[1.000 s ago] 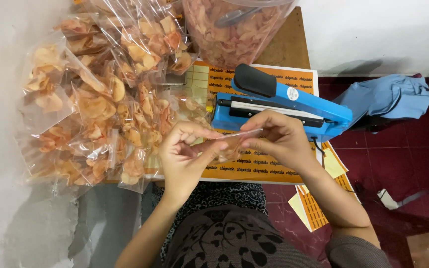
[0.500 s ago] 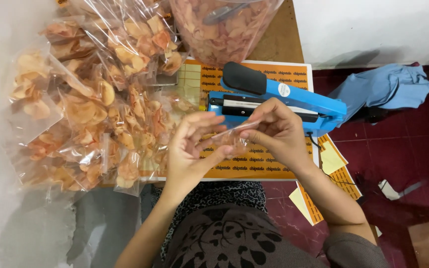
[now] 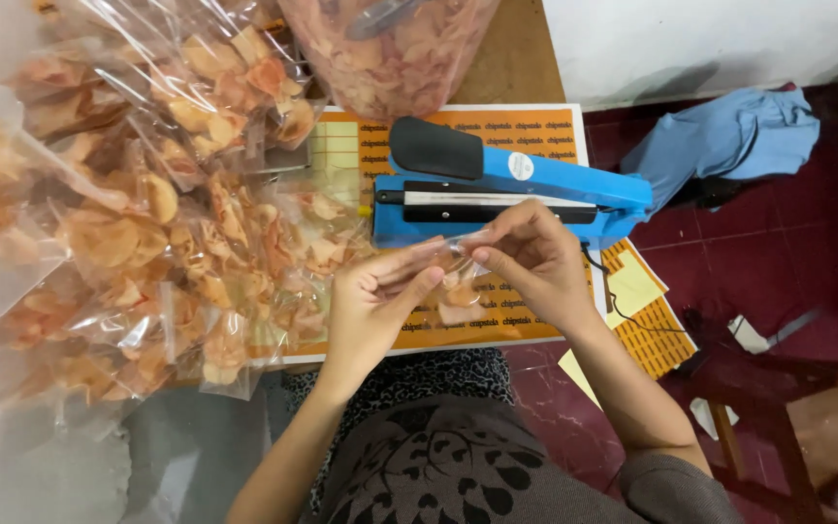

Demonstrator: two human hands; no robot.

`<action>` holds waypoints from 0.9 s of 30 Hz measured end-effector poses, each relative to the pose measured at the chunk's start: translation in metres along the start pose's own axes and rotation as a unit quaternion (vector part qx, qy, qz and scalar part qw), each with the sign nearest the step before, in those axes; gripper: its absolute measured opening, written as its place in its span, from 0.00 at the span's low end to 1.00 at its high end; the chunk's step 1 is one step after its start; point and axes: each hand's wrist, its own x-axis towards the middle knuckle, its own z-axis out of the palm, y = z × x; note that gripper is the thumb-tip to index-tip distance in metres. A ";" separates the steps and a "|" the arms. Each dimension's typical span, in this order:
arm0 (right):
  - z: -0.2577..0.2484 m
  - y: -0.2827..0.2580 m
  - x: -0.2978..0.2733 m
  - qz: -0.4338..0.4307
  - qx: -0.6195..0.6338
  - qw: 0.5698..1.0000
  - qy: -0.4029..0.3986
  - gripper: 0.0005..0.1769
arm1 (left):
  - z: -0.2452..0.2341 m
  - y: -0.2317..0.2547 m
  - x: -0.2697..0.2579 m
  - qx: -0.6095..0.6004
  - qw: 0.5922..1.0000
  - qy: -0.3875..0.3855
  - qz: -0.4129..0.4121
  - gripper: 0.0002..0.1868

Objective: Using a manual impulse heat sealer to close small plastic bags filled with snack chips.

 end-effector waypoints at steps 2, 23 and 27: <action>-0.012 0.020 -0.010 -0.021 -0.026 0.999 -0.017 0.08 | 0.006 -0.010 0.004 -0.002 1.000 -0.006 -0.020 0.15; -0.041 0.063 -0.045 0.068 -0.032 0.995 0.060 0.13 | 0.032 -0.025 0.010 0.202 0.978 0.000 0.052 0.21; -0.043 0.070 -0.044 0.090 -0.035 0.991 0.088 0.14 | 0.020 -0.019 0.018 0.301 0.902 0.064 0.304 0.07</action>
